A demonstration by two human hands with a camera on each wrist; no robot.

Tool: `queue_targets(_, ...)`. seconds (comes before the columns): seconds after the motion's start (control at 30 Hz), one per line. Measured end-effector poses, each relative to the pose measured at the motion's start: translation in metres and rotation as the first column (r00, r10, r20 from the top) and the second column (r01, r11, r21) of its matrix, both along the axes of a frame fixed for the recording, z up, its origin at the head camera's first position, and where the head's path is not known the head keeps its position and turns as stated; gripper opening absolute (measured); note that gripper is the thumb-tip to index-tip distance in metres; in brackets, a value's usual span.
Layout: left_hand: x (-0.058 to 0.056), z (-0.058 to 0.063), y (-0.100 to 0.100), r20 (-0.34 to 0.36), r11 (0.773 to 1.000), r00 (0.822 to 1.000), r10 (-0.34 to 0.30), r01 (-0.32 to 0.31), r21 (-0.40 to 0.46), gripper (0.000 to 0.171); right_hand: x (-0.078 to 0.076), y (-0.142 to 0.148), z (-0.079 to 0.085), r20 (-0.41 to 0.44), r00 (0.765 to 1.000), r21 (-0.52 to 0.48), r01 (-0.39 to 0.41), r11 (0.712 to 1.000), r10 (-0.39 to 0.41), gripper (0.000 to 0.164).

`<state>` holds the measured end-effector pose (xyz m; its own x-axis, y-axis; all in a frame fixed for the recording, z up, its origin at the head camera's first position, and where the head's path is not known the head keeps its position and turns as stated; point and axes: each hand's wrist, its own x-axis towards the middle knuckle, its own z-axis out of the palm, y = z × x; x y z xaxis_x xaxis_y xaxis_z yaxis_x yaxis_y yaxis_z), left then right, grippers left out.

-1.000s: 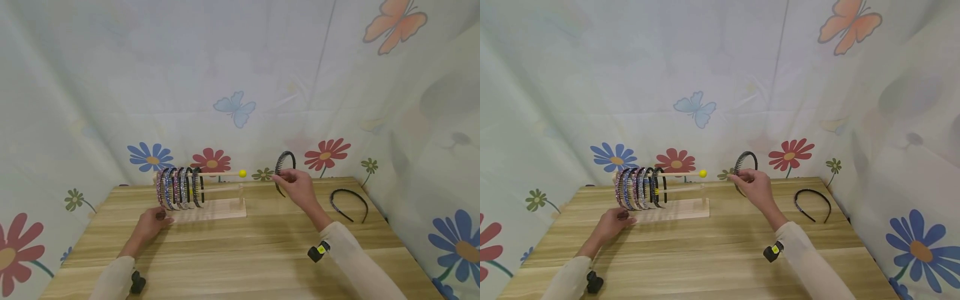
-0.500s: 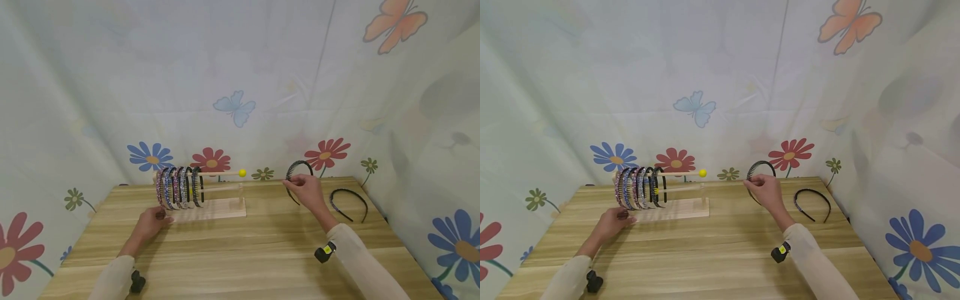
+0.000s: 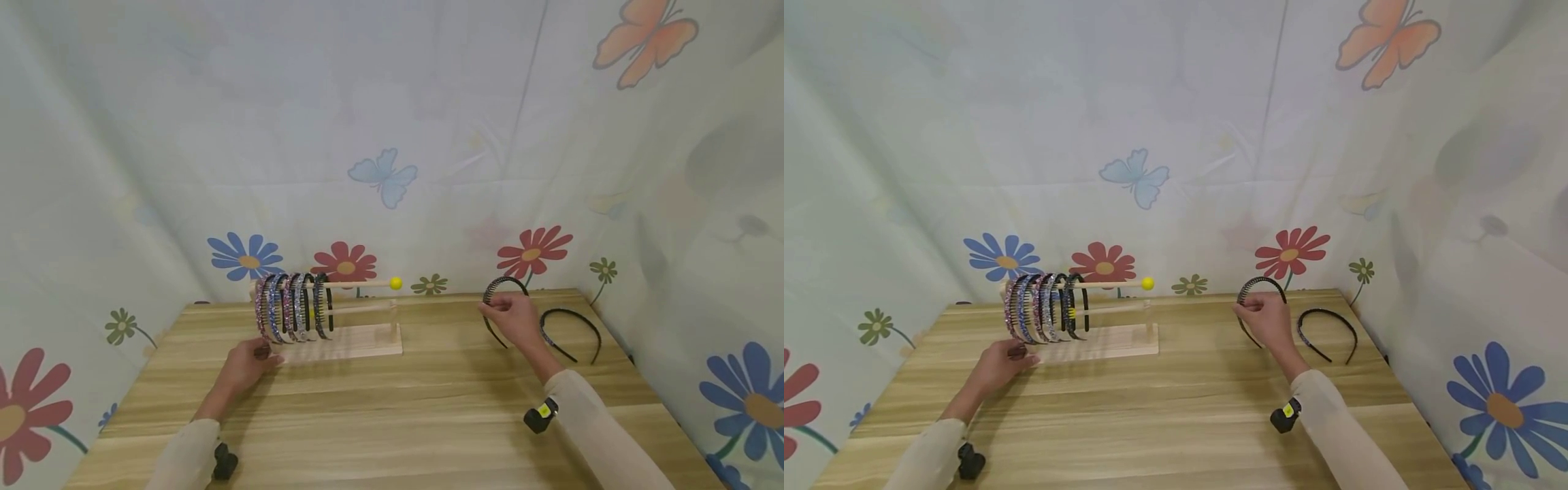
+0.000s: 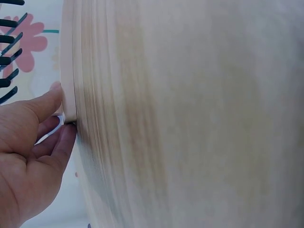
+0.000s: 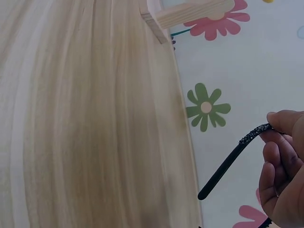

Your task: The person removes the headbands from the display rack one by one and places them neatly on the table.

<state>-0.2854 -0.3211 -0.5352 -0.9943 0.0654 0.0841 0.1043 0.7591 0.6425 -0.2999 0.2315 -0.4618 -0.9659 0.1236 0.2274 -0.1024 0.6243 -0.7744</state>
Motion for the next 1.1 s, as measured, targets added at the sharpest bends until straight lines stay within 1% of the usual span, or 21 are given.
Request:
queue_targets(0.13,0.001,0.001,0.001,0.007,1.0,1.0,0.005,-0.005,0.002,0.043,0.001,0.003,-0.004,0.017,1.0,0.004,0.01,1.0,-0.01,0.041)
queue_targets(0.23,0.001,0.0,0.001,0.01,1.0,1.0,0.008,-0.008,0.001,0.043,0.001,0.006,-0.006,0.026,1.0,0.042,0.014,0.999,-0.015,0.039)
queue_targets(0.4,0.001,0.0,0.0,0.004,1.0,1.0,0.004,-0.004,0.001,0.041,0.002,0.012,-0.012,0.019,1.0,0.104,0.009,0.995,-0.011,0.031)
queue_targets(0.6,0.002,0.001,0.001,0.007,1.0,1.0,0.008,-0.008,0.003,0.04,-0.001,0.017,-0.023,0.027,0.999,0.119,0.014,0.993,-0.017,0.028)
queue_targets(0.73,0.002,0.001,0.001,0.002,1.0,1.0,0.01,-0.01,0.001,0.041,-0.003,0.019,-0.027,0.052,0.999,0.093,0.011,0.996,-0.015,0.031)
queue_targets(0.9,0.002,0.002,0.001,-0.003,1.0,1.0,0.011,-0.011,-0.001,0.041,-0.005,0.02,-0.03,0.075,0.997,0.054,0.015,0.998,-0.019,0.04)
queue_targets(1.1,0.003,0.003,0.001,-0.01,1.0,1.0,0.001,-0.002,-0.008,0.039,-0.008,0.021,-0.036,0.112,0.993,0.05,0.031,0.998,-0.037,0.047)
